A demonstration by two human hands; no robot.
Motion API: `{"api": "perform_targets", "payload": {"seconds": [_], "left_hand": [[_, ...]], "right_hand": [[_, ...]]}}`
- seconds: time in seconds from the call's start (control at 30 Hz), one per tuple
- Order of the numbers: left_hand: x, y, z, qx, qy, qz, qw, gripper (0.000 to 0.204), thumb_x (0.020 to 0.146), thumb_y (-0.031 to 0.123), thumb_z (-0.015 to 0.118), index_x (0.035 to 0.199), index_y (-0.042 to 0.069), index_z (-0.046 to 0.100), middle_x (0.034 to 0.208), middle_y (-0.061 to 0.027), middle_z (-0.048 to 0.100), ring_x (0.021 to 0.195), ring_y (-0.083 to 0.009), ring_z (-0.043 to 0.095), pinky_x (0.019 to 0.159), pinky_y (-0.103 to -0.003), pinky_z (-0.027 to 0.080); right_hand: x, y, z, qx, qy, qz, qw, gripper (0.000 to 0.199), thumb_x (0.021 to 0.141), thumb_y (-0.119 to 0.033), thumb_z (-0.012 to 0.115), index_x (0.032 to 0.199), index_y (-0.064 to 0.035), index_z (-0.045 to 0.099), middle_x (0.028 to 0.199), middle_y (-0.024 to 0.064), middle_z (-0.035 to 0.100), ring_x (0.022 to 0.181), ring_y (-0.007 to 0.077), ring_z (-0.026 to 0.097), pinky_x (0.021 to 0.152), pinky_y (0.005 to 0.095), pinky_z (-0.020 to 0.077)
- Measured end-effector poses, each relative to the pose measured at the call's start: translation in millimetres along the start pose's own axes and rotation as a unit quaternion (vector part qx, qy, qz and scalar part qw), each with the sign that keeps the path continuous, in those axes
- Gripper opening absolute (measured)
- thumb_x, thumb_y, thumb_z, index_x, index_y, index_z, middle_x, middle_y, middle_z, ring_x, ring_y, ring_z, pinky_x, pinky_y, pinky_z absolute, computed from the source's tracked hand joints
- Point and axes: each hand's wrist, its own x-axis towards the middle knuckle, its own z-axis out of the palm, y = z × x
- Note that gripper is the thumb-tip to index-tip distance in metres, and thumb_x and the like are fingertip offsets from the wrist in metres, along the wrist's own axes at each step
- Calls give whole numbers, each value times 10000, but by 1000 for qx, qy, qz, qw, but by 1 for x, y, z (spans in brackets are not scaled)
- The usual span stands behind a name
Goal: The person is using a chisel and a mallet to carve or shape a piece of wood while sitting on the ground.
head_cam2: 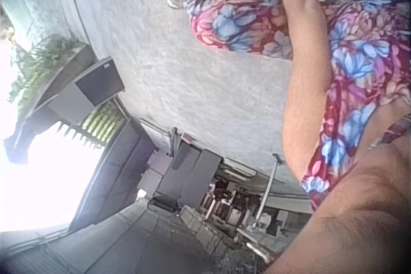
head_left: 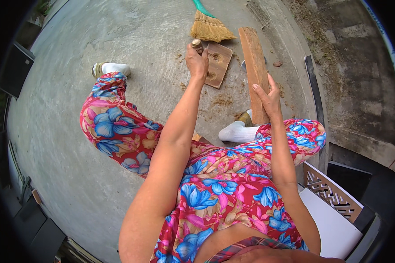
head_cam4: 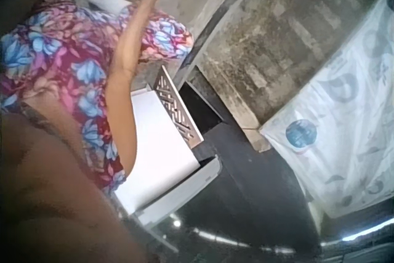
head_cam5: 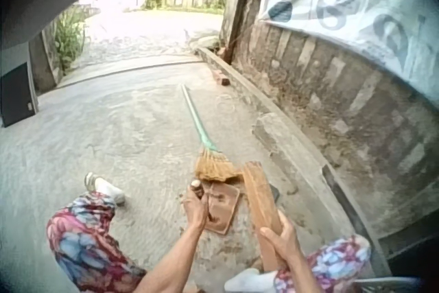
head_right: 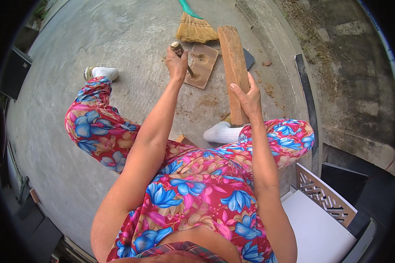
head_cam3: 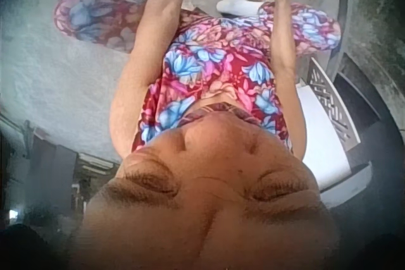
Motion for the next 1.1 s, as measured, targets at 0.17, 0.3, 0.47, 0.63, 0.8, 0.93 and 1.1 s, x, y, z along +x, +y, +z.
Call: {"api": "perform_targets", "payload": {"seconds": [0.17,0.3,0.47,0.63,0.8,0.93,1.1], "left_hand": [[9,21,-3,76,14,121,990,421,771,110,784,1084,21,518,978,-197,607,892,-393,617,769,-475,504],[-4,24,3,-34,-64,32,997,402,774,120,799,1057,14,533,940,-184,644,864,-355,653,770,-441,512],[-17,0,4,2,-48,30,998,384,782,156,809,1036,19,555,894,-147,680,812,-288,682,734,-397,525],[-3,12,-4,92,11,140,986,404,786,109,781,1087,39,521,983,-183,613,883,-382,629,749,-462,503],[0,8,-3,5,-33,57,998,382,791,115,776,1067,28,527,959,-191,634,865,-374,645,759,-443,510],[-6,2,0,12,-88,37,995,385,781,102,774,1056,9,522,941,-218,663,868,-389,662,777,-438,515],[-2,0,5,40,-73,53,995,355,794,140,768,1026,7,534,918,-176,676,833,-308,677,748,-406,524]], "right_hand": [[-1,9,-2,-19,20,-14,1000,697,813,-294,754,1359,48,488,1196,170,644,1076,217,632,933,339,489],[-2,8,1,-24,14,-1,1000,721,808,-312,759,1366,50,480,1206,177,639,1083,220,630,937,343,489],[-3,22,7,-13,4,-23,1000,754,804,-330,764,1370,68,466,1218,192,634,1103,232,628,944,345,489],[-4,26,6,-46,9,-15,999,801,796,-343,769,1383,91,440,1237,218,624,1131,252,622,962,356,483],[-1,30,8,-24,10,-18,1000,805,794,-354,769,1382,88,442,1232,218,625,1127,254,623,960,357,483],[-2,25,11,-13,4,-18,1000,798,796,-356,768,1378,86,447,1216,217,634,1111,253,631,951,357,487],[-3,25,13,-5,8,-15,1000,787,799,-351,767,1372,87,451,1214,216,636,1109,247,632,949,354,488]]}}
